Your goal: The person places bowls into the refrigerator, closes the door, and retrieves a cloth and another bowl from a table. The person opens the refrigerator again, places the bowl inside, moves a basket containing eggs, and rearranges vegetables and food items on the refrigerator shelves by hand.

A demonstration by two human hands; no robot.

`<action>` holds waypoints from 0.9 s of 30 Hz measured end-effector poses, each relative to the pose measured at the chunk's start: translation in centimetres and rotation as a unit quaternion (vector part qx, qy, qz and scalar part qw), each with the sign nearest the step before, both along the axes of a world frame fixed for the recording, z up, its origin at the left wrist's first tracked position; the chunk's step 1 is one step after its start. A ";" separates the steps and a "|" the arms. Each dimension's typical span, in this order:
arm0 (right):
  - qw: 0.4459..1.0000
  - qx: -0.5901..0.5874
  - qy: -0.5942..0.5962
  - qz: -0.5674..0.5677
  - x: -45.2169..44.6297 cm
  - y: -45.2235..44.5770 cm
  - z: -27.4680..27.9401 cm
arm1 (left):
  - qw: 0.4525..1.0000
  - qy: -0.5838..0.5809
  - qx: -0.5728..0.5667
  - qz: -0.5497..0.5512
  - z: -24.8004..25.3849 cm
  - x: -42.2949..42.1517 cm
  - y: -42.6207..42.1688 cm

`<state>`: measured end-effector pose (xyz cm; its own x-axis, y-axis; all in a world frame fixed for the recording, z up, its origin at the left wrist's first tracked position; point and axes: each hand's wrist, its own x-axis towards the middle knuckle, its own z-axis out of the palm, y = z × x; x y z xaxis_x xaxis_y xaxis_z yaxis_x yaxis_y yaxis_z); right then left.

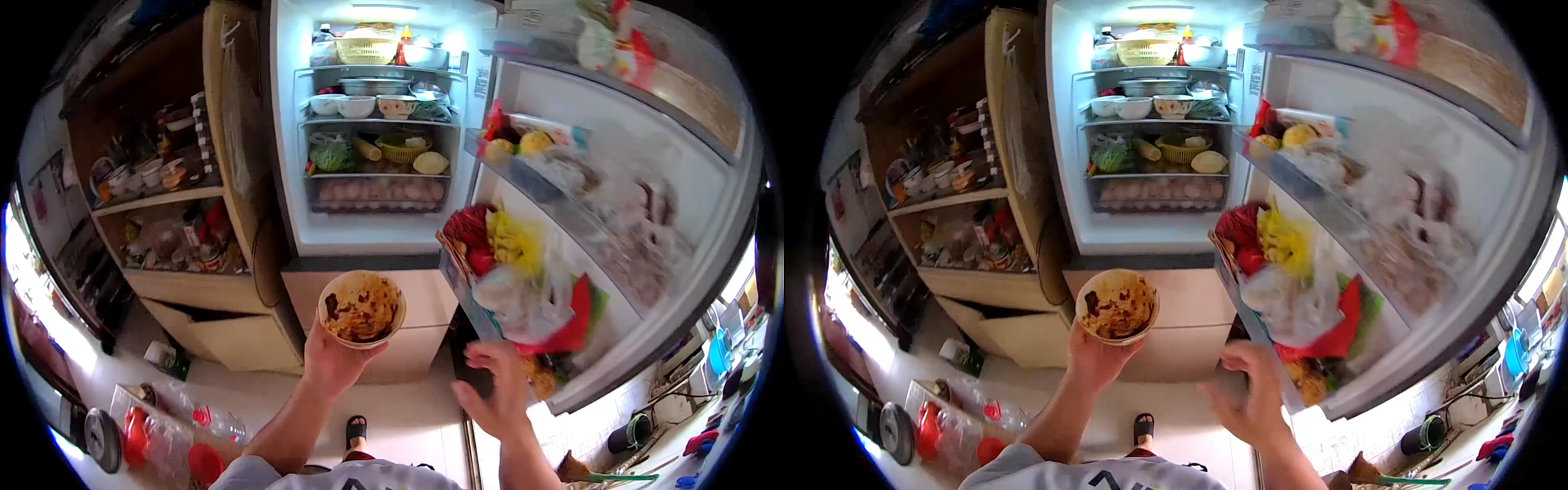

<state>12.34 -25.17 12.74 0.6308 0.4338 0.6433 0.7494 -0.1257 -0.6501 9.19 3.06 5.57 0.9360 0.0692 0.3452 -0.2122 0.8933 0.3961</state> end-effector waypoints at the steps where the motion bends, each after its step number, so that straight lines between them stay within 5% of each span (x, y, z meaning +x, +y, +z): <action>1: 0.997 0.004 0.065 0.040 1.7 3.2 -0.2 | 1.000 -0.007 0.012 0.005 0.9 1.6 1.1; 5: 0.984 0.037 0.130 0.113 7.5 14.5 1.1 | 0.995 -0.026 0.090 0.025 6.2 6.1 4.7; 11: 0.975 0.127 0.147 0.112 16.2 23.8 1.6 | 0.996 -0.026 0.080 -0.003 7.7 13.9 11.6; 19: 0.970 0.148 0.168 0.096 27.2 28.8 0.1 | 0.907 0.134 0.314 0.246 7.0 24.1 17.6; 22: 0.962 0.166 0.194 0.100 31.5 30.5 1.0 | 0.846 0.072 0.440 0.292 8.3 28.5 20.6; 27: 0.962 0.168 0.204 0.069 38.1 33.0 1.6 | 0.837 0.129 0.408 0.341 9.4 36.2 22.9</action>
